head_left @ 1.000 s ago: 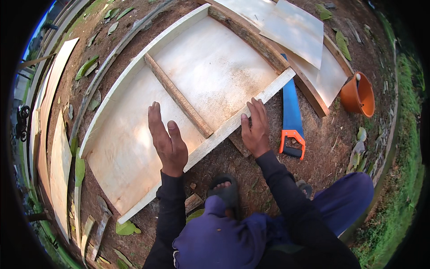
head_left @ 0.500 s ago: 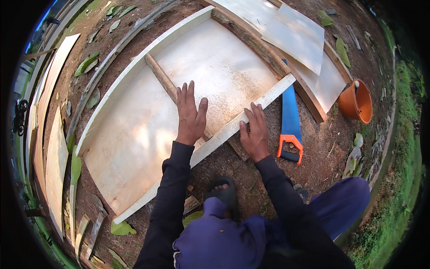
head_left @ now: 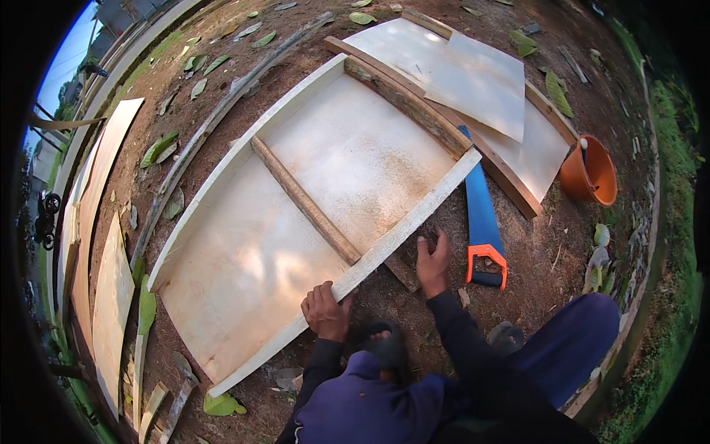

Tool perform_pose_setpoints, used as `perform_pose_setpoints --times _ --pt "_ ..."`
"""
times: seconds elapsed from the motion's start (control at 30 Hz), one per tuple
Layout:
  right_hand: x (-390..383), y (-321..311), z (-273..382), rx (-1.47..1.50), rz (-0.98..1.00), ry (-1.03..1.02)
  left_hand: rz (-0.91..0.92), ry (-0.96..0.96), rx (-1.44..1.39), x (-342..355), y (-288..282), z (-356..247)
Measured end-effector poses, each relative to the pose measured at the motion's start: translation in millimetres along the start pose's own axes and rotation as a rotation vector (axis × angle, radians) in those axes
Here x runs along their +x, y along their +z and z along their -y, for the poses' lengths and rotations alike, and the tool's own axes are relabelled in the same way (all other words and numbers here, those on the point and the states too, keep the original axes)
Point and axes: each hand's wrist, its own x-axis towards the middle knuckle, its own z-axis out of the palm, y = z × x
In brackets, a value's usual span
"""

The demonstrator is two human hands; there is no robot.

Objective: The person sits on the ground and uses a hand saw to cut a wooden plank placed on a wooden frame. They measure the wood with a tape measure, reposition the plank, and continue sawing to complete the cut.

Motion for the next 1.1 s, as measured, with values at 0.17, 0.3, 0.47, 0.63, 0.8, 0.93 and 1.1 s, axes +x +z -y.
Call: perform_pose_setpoints --times 0.17,0.3,0.47,0.63,0.8,0.93,1.1 --pt "-2 9 -4 -0.075 0.085 -0.017 -0.042 0.032 -0.037 12 -18 -1" --pt "0 5 -9 0.035 0.135 -0.018 -0.079 0.010 -0.090 38 -105 -18" --pt "-7 1 1 -0.087 0.327 -0.018 0.055 -0.131 -0.261 121 -277 -5" --pt "-28 9 21 -0.249 0.477 -0.170 0.311 -0.094 -0.588 232 -380 26" --pt "-43 11 38 -0.406 0.476 -0.292 0.130 0.106 -0.267 336 -414 101" --pt "-39 10 40 -0.413 0.511 -0.222 -0.010 0.070 -0.254 355 -412 111" --pt "-28 8 30 -0.418 0.605 -0.197 -0.015 0.085 -0.226 360 -411 116"
